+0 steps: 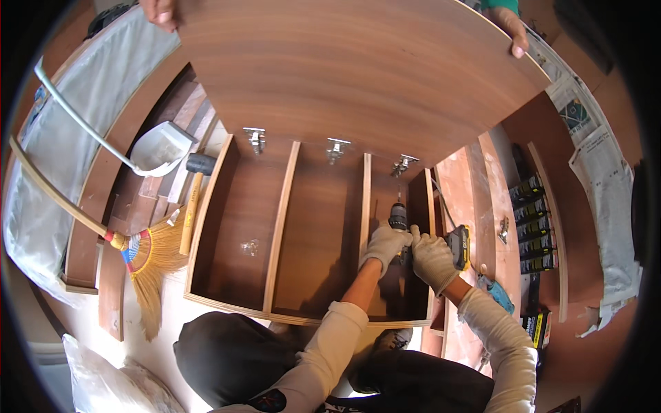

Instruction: The person uses a cordless drill to attach hinges to a wooden cabinet door while another person holds the door in place. The recorder then positions the door onto the cabinet frame and continues to secure the hinges with the drill.

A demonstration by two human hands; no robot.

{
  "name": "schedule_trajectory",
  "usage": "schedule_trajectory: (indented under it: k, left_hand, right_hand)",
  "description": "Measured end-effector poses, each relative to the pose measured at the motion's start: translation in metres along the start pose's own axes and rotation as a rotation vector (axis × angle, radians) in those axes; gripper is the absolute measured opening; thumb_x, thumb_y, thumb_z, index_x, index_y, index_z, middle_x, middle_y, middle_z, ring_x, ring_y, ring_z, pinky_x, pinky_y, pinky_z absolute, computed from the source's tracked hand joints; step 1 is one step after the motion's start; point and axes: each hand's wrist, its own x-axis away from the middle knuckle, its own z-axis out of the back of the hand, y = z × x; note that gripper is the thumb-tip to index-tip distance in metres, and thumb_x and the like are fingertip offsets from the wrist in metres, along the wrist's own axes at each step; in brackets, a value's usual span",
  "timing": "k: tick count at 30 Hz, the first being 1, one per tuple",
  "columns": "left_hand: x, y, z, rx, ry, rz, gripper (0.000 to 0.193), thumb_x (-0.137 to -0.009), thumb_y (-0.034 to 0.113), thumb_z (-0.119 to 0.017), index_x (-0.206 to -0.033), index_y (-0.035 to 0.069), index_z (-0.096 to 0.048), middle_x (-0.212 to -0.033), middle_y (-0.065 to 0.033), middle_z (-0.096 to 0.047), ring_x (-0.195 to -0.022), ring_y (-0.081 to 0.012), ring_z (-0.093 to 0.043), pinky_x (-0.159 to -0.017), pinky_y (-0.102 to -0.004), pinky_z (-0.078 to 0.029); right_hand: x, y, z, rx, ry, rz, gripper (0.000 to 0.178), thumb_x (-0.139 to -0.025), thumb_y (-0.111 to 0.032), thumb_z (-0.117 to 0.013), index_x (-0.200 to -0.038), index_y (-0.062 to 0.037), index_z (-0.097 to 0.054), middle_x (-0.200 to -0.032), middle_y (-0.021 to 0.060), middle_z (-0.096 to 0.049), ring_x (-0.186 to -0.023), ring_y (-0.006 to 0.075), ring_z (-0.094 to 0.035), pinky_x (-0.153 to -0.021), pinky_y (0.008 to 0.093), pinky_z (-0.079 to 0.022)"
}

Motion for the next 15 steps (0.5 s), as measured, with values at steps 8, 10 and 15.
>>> schedule_trajectory:
  k: [8, 10, 15]
  left_hand:
    - [-0.018, 0.138, 0.075, -0.156, 0.700, -0.758, 0.079, -0.086, 0.026, -0.071, -0.152, -0.001, -0.037, -0.149, -0.0316, -0.041, -0.136, -0.0499, -0.045, -0.112, -0.0518, -0.042]
    - [-0.038, 0.173, 0.091, -0.441, 1.071, -0.968, 0.075, -0.084, 0.023, -0.074, -0.147, -0.001, -0.042, -0.149, -0.0320, -0.039, -0.136, -0.0514, -0.041, -0.112, -0.0552, -0.039]
    - [-0.077, 0.191, 0.145, -0.908, 1.301, -1.359, 0.080, -0.077, 0.032, -0.083, -0.145, 0.009, -0.048, -0.140, -0.0231, -0.046, -0.128, -0.0408, -0.046, -0.105, -0.0569, -0.039]
  right_hand:
    - [0.002, 0.029, 0.000, 0.033, 0.049, 0.030, 0.040, -0.089, -0.011, -0.058, -0.128, -0.0009, -0.054, -0.090, 0.0160, -0.068, -0.083, 0.0311, -0.070, -0.069, 0.0419, -0.057]
    - [0.000, 0.029, -0.014, 0.024, 0.095, 0.040, 0.045, -0.087, -0.010, -0.059, -0.131, -0.0020, -0.052, -0.092, 0.0157, -0.067, -0.085, 0.0317, -0.069, -0.072, 0.0433, -0.057]
    - [-0.005, 0.028, -0.023, 0.082, 0.234, 0.126, 0.027, -0.088, -0.011, -0.059, -0.113, -0.0030, -0.058, -0.082, 0.0111, -0.067, -0.076, 0.0259, -0.068, -0.065, 0.0396, -0.056]
